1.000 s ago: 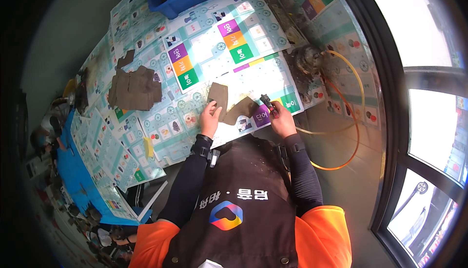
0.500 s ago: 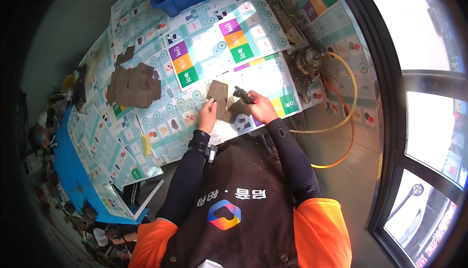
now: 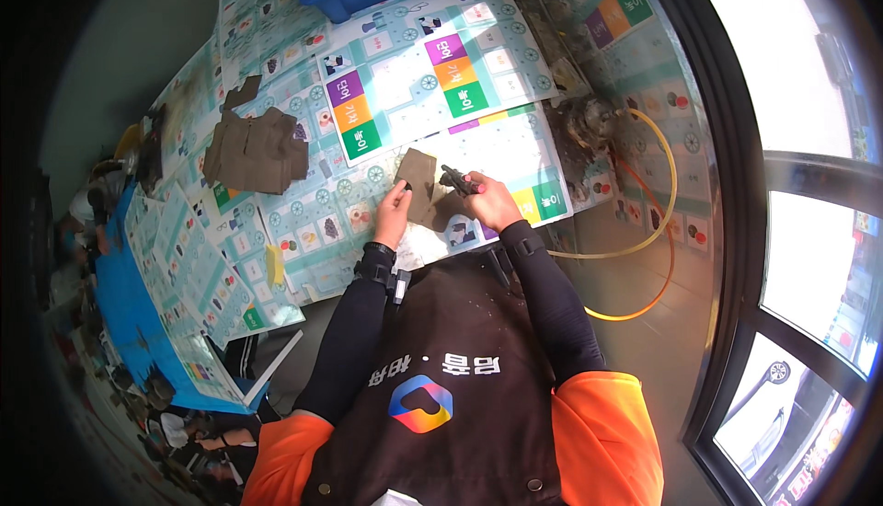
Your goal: The recorder is using a spray glue gun to apply adhesive to small brown shoe components on a workstation.
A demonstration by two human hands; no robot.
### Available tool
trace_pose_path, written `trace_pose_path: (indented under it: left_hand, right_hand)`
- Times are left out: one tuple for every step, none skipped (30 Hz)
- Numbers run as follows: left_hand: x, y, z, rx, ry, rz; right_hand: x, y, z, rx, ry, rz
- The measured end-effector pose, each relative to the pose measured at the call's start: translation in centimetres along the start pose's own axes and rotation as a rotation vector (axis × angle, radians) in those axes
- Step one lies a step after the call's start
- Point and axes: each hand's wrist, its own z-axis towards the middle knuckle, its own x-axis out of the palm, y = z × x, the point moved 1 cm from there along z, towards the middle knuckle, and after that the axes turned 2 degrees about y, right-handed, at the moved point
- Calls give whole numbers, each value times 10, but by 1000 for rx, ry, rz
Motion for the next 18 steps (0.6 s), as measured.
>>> trace_pose_path:
  left_hand:
    - [0,-1,0,68,-54,7]
    - [0,0,0,63,-52,14]
    - [0,0,1,-13,1,17]
    - [0,0,1,58,-48,23]
    - [0,0,1,56,-48,24]
    - [1,0,1,-16,4,19]
    - [1,-1,1,53,-45,26]
    - [1,-1,1,60,-44,25]
    - [1,0,1,4,9,16]
    - [1,0,1,66,-42,22]
    - [0,0,1,67,-43,18]
    - [1,1,1,2,9,9]
    - [0,1,2,67,-45,15]
    - [0,2,3,70,-36,11]
    - [0,3,3,2,25,3]
    - [-1,3,2,70,-26,9]
    - [-1,3,3,60,-11,-1]
    - [-2,4,2,-22,50,-10]
  right_hand:
    - [0,-1,0,67,-7,-45]
    - [1,0,1,-6,-7,4]
    - [1,0,2,16,-45,13]
    - [1,-1,4,102,-91,-17]
    - [0,-1,5,41,-86,24]
    - [0,-1,6,17,-94,60]
    - [0,-2,6,79,-104,77]
    - [-1,-3,5,-4,-103,95]
    - [-2,-4,2,6,-35,74]
    - [-2,-5,0,85,23,2]
    - [-2,-4,-2,16,34,52]
    - [-1,-4,-3,12,9,42]
    - [-1,-5,-3,61,-17,-10]
    - [-1,-4,-3,9,-16,32]
    - [-1,-4,-2,16,-56,44]
    - [-2,-4,-1,92,-104,19]
    - [-2,-5,0,121,-107,82]
    - [-1,-5,0,51,-100,116]
